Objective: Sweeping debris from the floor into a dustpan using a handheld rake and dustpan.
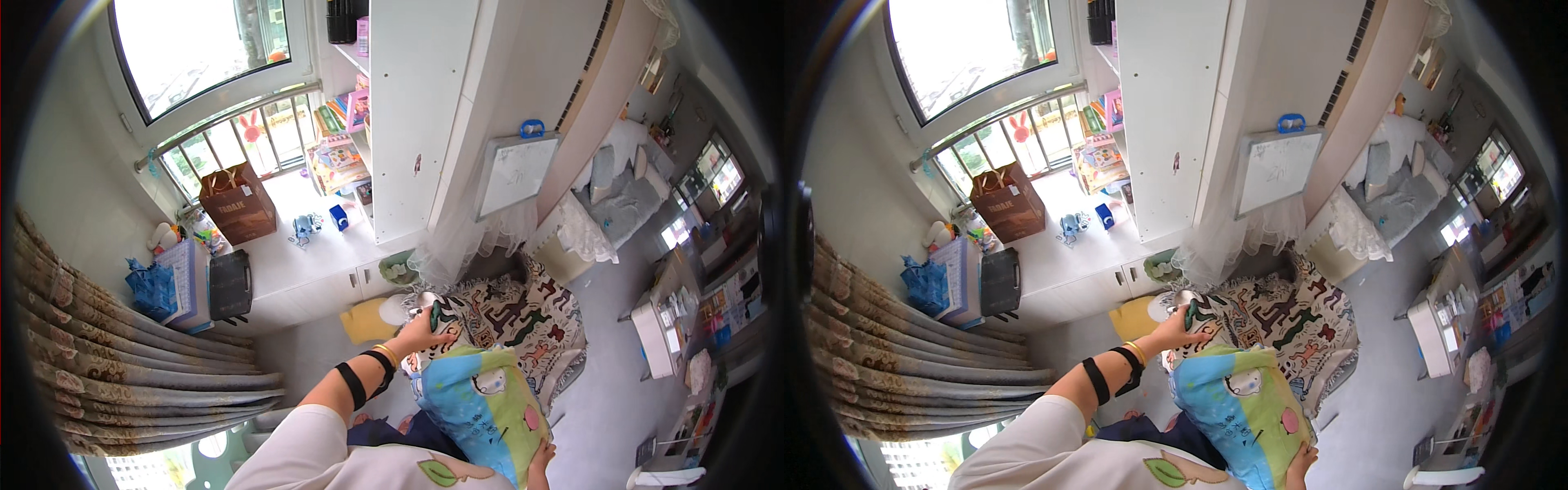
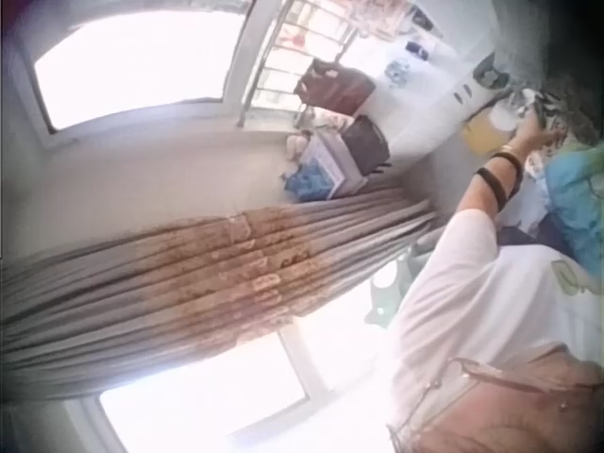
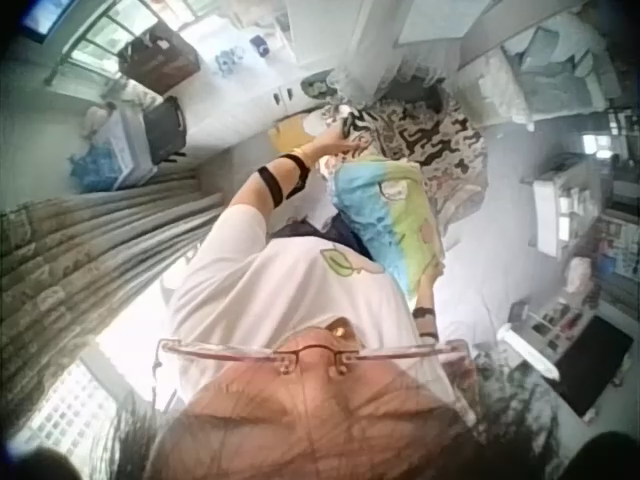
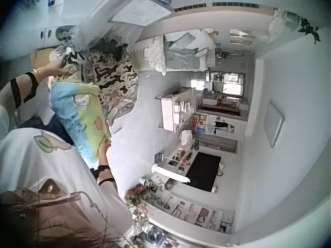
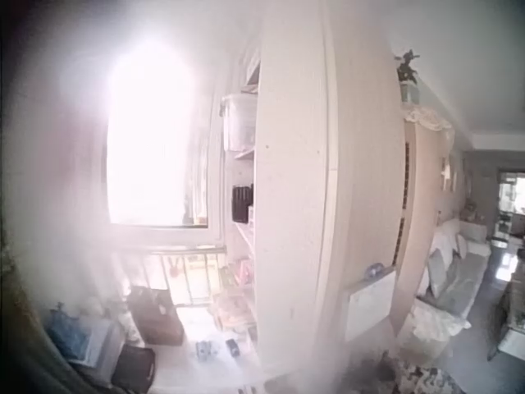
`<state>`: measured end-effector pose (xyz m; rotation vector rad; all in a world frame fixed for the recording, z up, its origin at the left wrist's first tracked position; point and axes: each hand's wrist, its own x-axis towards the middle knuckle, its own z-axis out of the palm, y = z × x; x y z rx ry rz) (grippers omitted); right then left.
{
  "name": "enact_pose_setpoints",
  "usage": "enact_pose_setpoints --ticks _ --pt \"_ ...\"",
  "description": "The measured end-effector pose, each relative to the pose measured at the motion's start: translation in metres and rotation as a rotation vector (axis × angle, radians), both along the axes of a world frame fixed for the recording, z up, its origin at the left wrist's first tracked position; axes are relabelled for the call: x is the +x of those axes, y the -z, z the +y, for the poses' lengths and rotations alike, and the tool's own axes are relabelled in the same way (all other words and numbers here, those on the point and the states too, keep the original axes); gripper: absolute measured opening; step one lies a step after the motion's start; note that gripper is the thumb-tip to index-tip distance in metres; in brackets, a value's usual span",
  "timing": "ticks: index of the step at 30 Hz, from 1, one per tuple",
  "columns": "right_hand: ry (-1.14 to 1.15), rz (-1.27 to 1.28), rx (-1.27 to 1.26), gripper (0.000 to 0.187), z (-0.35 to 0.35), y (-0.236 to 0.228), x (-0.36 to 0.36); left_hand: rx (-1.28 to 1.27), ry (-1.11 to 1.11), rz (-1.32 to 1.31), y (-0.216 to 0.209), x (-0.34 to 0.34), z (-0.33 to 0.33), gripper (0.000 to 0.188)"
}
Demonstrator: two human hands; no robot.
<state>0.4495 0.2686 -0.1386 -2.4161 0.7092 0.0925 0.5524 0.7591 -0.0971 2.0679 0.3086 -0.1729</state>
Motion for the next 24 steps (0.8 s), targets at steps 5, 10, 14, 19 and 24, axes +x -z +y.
enact_pose_setpoints --ticks 5,10,14,19,24 --pt "-0.029 -0.049 -0.065 0.033 -0.005 0.016 0.003 0.011 -0.027 0.015 0.007 0.017 0.009 0.115" --pt "-0.308 0.18 0.069 0.061 -0.007 0.015 0.029 0.07 -0.09 0.006 0.006 0.028 0.026 0.12" --pt "-0.636 0.83 -0.49 0.053 0.105 -0.1 0.084 0.039 -0.056 0.001 0.037 0.037 0.051 0.116" --pt "-0.814 -0.201 0.009 0.054 0.272 -0.152 0.109 -0.029 0.422 0.031 -0.012 0.038 0.1 0.109" --pt "-1.105 -0.461 -0.155 0.066 0.402 -0.127 0.13 0.334 0.92 0.067 -0.166 0.044 0.251 0.073"
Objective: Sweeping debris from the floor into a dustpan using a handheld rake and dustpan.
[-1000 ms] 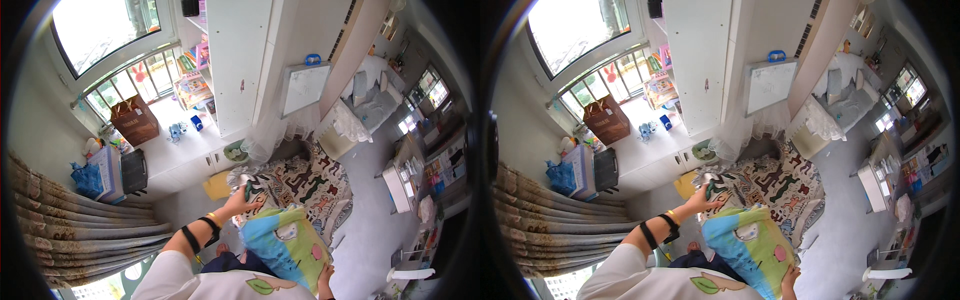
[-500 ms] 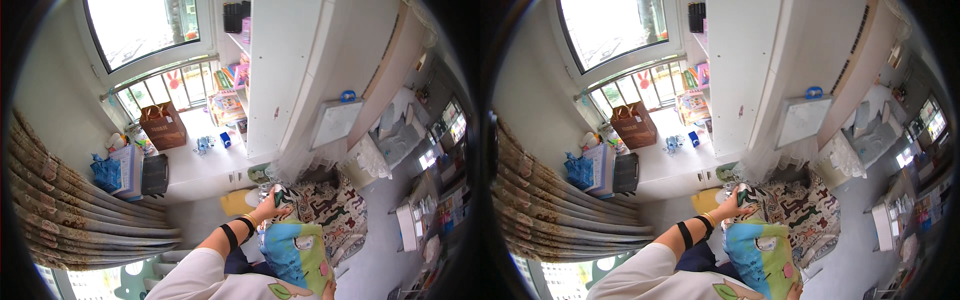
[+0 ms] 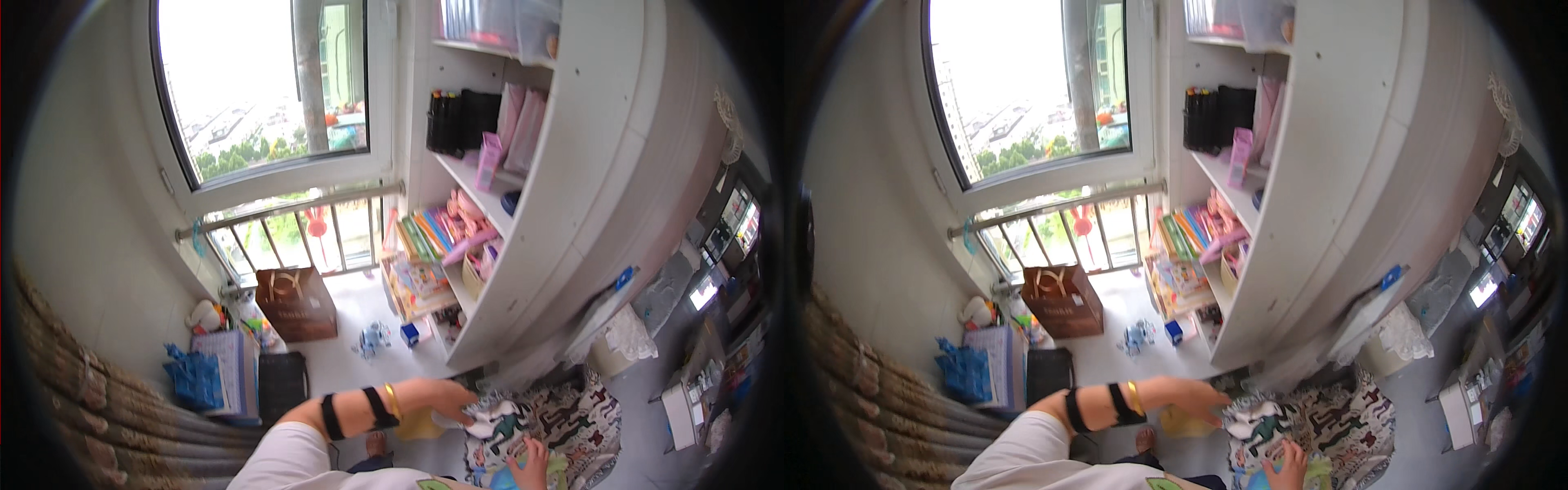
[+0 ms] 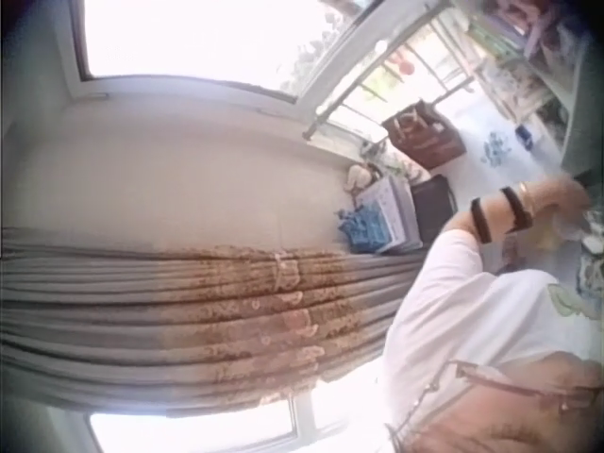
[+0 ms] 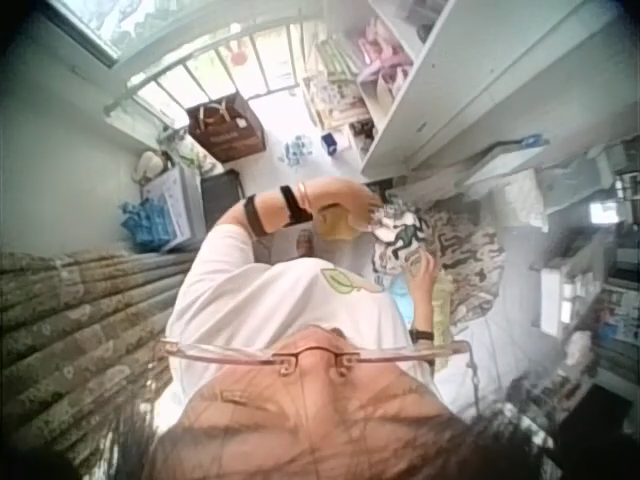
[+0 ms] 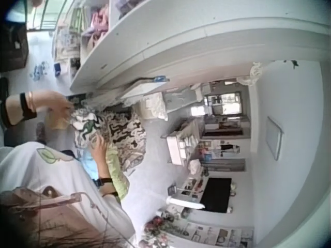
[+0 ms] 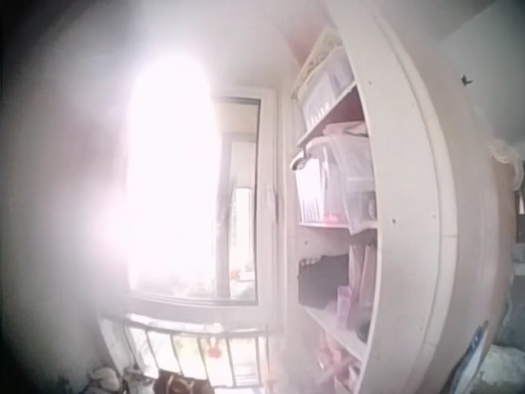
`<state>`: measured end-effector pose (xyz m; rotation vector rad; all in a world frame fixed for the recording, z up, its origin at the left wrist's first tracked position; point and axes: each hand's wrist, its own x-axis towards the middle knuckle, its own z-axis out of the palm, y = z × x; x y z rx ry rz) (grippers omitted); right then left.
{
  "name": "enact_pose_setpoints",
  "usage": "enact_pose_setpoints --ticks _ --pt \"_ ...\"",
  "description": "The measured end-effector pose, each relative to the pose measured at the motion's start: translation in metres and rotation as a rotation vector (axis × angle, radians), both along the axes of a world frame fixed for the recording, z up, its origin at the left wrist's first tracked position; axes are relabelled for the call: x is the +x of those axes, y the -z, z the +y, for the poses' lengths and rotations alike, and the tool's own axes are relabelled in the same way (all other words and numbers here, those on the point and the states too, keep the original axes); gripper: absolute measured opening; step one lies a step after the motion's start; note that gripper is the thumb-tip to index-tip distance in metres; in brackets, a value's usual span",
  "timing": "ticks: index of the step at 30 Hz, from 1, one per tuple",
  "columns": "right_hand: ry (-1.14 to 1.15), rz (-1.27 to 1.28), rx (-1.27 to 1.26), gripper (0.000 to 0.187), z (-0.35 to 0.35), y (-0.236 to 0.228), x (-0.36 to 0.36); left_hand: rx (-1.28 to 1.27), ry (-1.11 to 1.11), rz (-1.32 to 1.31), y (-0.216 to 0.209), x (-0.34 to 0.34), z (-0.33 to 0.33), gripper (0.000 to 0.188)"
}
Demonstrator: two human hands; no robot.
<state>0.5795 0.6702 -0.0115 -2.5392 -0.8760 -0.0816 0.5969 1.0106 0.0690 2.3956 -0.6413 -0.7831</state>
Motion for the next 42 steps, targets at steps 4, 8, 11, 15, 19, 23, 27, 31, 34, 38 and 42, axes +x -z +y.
enact_pose_setpoints --ticks 4,8,11,15,19,23,27,31,34,38,42 --pt "0.164 0.171 -0.154 0.061 0.032 0.019 0.011 -0.034 -0.338 -0.476 -0.146 0.02 0.137 0.056" --pt "0.229 0.32 -0.083 0.036 0.096 -0.051 0.031 0.053 -0.701 -0.849 -0.269 0.059 0.241 0.05" --pt "0.038 0.198 0.343 0.024 0.135 -0.103 0.071 0.035 -0.941 -1.04 -0.343 0.074 0.284 0.047" --pt "-0.063 -0.023 0.515 0.016 0.186 -0.209 0.107 0.331 -1.093 -1.417 -0.391 0.105 0.327 0.043" --pt "-0.171 -0.265 0.602 0.025 0.22 -0.283 0.129 0.515 -1.29 -1.283 -0.417 0.127 0.329 0.051" --pt "-0.136 -0.494 0.615 0.049 0.25 -0.313 0.146 0.567 -1.329 -1.333 -0.423 0.166 0.362 0.063" --pt "-0.005 -0.636 0.591 0.075 0.275 -0.318 0.158 0.41 -1.329 -1.409 -0.43 0.214 0.368 0.075" --pt "0.105 -0.686 0.602 0.082 0.297 -0.318 0.169 0.337 -1.314 -1.446 -0.438 0.256 0.385 0.084" --pt "0.138 -0.656 0.527 0.085 0.314 -0.313 0.176 0.391 -1.293 -1.464 -0.444 0.276 0.402 0.085" --pt "0.155 -0.632 0.614 0.085 0.324 -0.306 0.185 0.448 -1.282 -1.449 -0.445 0.3 0.416 0.076" --pt "0.16 -0.644 0.618 0.084 0.331 -0.302 0.189 0.518 -1.267 -1.661 -0.443 0.312 0.438 0.054"
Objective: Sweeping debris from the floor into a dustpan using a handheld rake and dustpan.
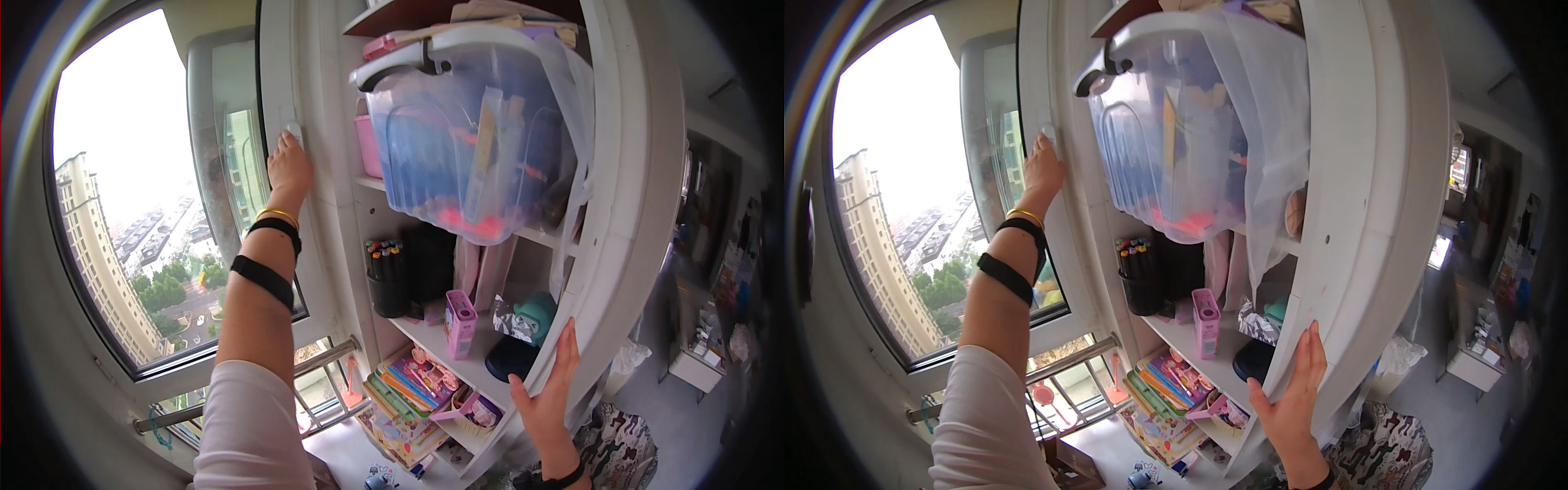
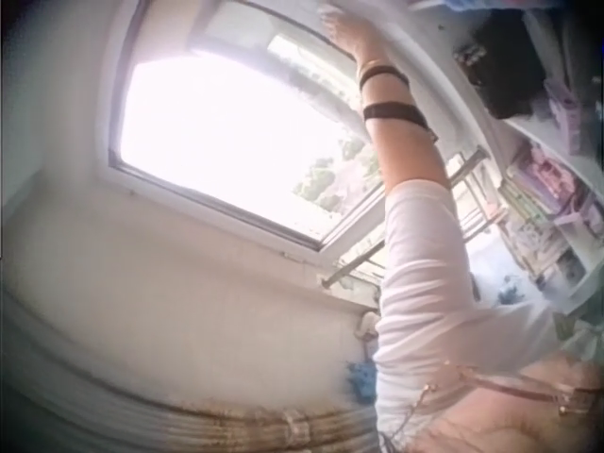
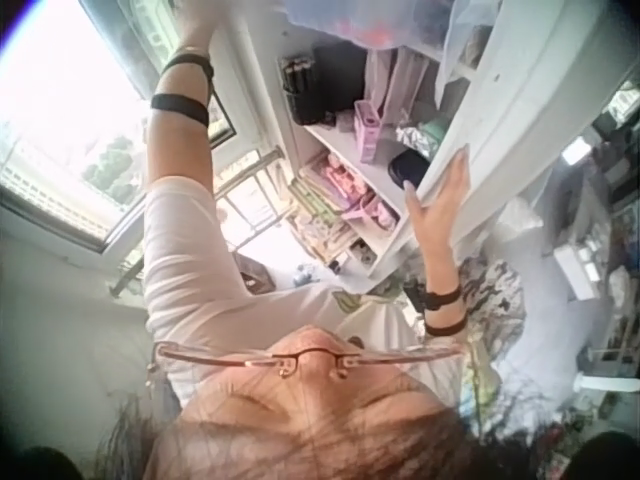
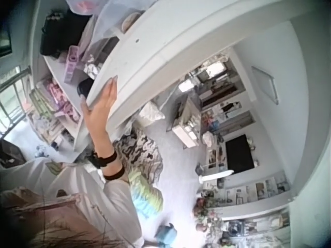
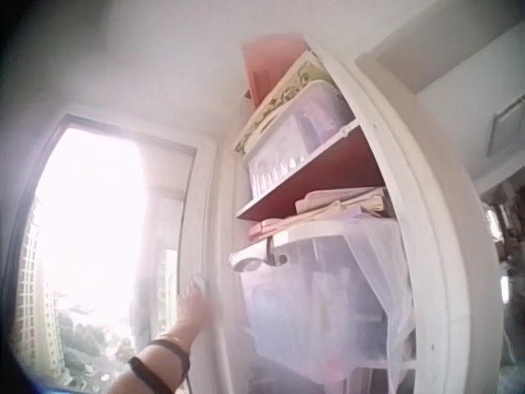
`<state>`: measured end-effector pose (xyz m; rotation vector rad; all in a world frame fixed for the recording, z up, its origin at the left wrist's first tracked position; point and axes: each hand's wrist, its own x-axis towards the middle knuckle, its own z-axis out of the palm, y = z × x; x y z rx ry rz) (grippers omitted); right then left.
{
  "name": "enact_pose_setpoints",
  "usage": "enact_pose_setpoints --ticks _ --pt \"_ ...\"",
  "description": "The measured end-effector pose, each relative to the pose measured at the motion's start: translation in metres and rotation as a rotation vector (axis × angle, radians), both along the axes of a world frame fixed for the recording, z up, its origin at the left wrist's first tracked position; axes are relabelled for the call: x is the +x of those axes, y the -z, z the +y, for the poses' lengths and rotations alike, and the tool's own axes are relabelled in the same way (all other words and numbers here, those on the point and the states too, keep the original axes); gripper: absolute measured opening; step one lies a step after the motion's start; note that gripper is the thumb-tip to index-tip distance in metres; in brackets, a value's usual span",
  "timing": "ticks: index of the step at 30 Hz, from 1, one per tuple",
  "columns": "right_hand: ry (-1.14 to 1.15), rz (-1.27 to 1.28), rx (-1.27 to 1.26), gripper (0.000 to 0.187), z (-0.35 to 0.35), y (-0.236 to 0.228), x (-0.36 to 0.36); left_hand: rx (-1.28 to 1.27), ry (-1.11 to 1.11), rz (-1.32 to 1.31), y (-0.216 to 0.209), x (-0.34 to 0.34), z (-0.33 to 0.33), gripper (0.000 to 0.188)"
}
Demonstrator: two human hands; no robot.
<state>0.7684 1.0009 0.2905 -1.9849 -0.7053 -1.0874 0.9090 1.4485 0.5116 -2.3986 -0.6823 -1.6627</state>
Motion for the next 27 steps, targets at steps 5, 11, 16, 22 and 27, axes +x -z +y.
enact_pose_setpoints --ticks 5,11,16,22,27 --pt "0.036 -0.007 -0.031 0.083 -0.004 0.0 0.003 0.049 -0.048 0.225 -0.02 -0.025 -0.002 0.046" --pt "0.022 -0.012 -0.028 0.083 -0.003 0.002 0.005 0.589 -0.276 0.308 -0.059 -0.049 0.021 0.028" --pt "0.016 -0.008 -0.041 0.083 -0.004 0.007 0.007 0.426 -0.182 0.347 -0.058 -0.045 0.024 0.022" --pt "0.021 -0.005 -0.022 0.085 0.001 0.009 0.009 0.449 -0.14 0.431 -0.064 -0.048 0.033 0.024" --pt "0.073 0.074 0.009 0.088 -0.005 0.014 0.011 0.466 -0.2 0.478 -0.066 -0.039 0.023 0.022"
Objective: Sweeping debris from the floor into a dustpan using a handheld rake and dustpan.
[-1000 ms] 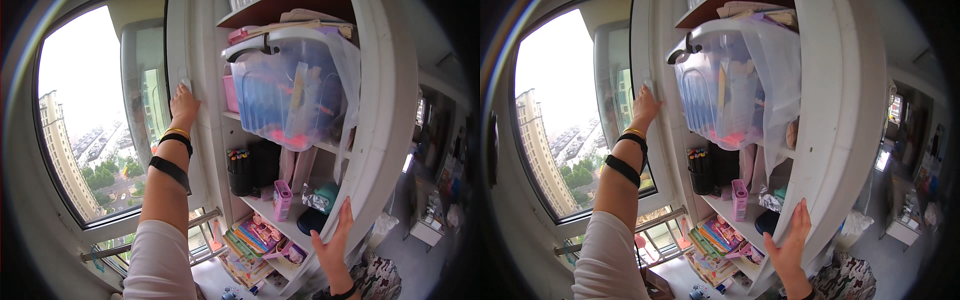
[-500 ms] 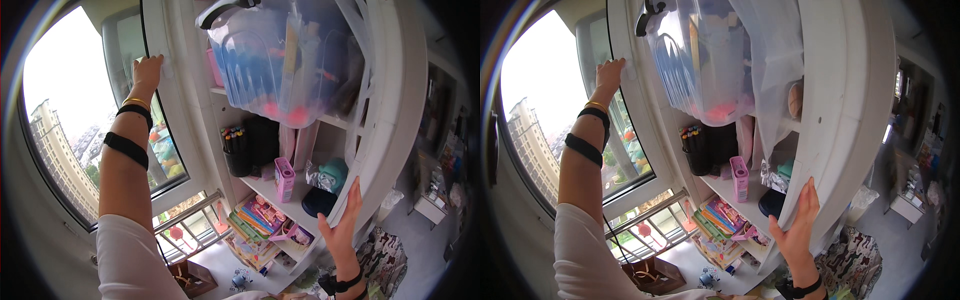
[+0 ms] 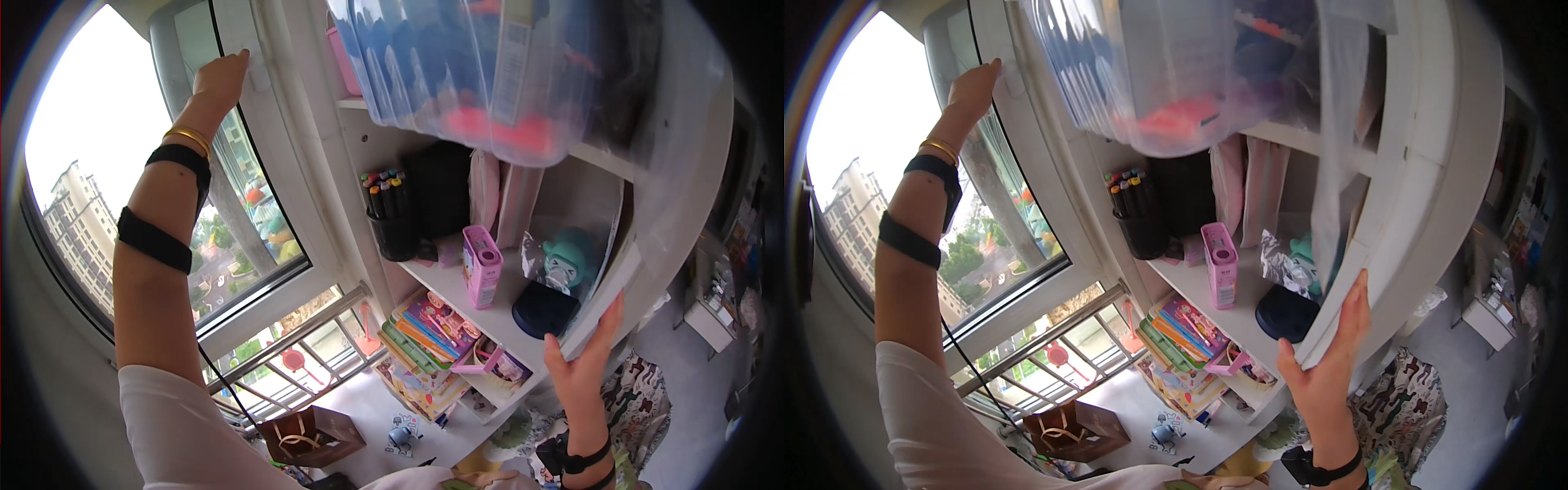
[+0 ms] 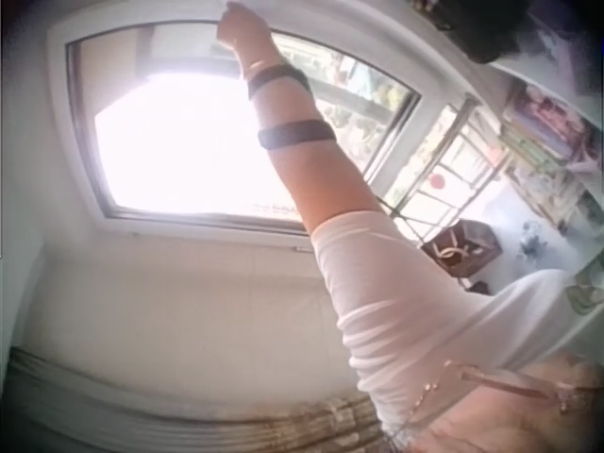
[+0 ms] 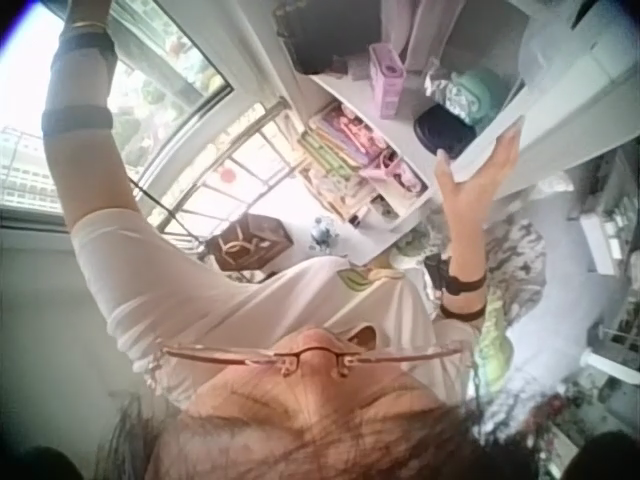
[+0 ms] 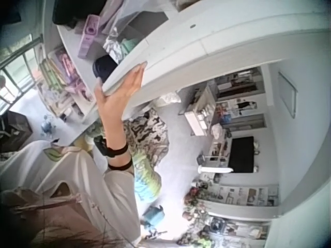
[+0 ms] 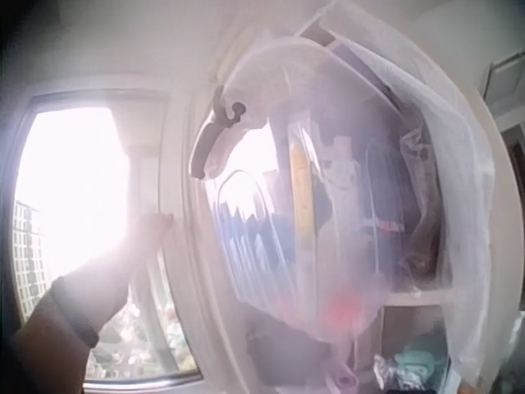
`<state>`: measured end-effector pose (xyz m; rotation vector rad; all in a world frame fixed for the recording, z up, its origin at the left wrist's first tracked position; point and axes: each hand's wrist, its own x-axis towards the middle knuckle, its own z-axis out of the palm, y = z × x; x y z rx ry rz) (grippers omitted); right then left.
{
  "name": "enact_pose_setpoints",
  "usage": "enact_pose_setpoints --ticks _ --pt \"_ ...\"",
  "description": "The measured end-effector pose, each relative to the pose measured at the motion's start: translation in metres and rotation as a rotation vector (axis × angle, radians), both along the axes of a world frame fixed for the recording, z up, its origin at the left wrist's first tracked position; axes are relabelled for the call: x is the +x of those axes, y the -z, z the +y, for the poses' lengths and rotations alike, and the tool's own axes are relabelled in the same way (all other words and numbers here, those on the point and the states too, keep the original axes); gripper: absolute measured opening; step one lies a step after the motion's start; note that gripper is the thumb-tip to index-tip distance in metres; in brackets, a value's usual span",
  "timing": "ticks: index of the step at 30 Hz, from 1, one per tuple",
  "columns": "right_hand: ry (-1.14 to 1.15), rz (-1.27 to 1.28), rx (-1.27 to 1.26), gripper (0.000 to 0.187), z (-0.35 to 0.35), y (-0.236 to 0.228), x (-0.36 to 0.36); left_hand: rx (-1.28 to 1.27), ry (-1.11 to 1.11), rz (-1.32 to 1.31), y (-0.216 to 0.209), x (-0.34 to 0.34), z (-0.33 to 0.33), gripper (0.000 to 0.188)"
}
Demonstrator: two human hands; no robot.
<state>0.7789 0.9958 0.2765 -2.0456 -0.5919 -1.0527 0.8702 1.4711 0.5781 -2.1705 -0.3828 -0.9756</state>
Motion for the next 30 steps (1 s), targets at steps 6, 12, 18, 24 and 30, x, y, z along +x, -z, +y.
enact_pose_setpoints --ticks 6,12,18,24,30 --pt "-0.001 -0.032 -0.049 0.089 -0.001 -0.006 -0.004 -0.049 0.013 -0.165 0.008 0.023 -0.005 0.023" --pt "-0.083 -0.061 -0.005 0.086 0.009 -0.014 -0.001 -0.119 0.063 -0.12 -0.002 0.005 -0.002 0.025" --pt "-0.084 -0.071 -0.038 0.083 -0.006 -0.018 -0.009 -0.023 0.27 -0.095 -0.002 -0.071 -0.076 0.031" --pt "-0.164 -0.09 -0.05 0.08 -0.015 -0.015 -0.009 -0.151 0.431 -0.209 0.016 -0.169 -0.157 0.05" --pt "-0.377 -0.069 -0.036 0.064 -0.05 -0.013 -0.016 -0.253 0.533 -0.262 0.011 -0.286 -0.209 0.044"
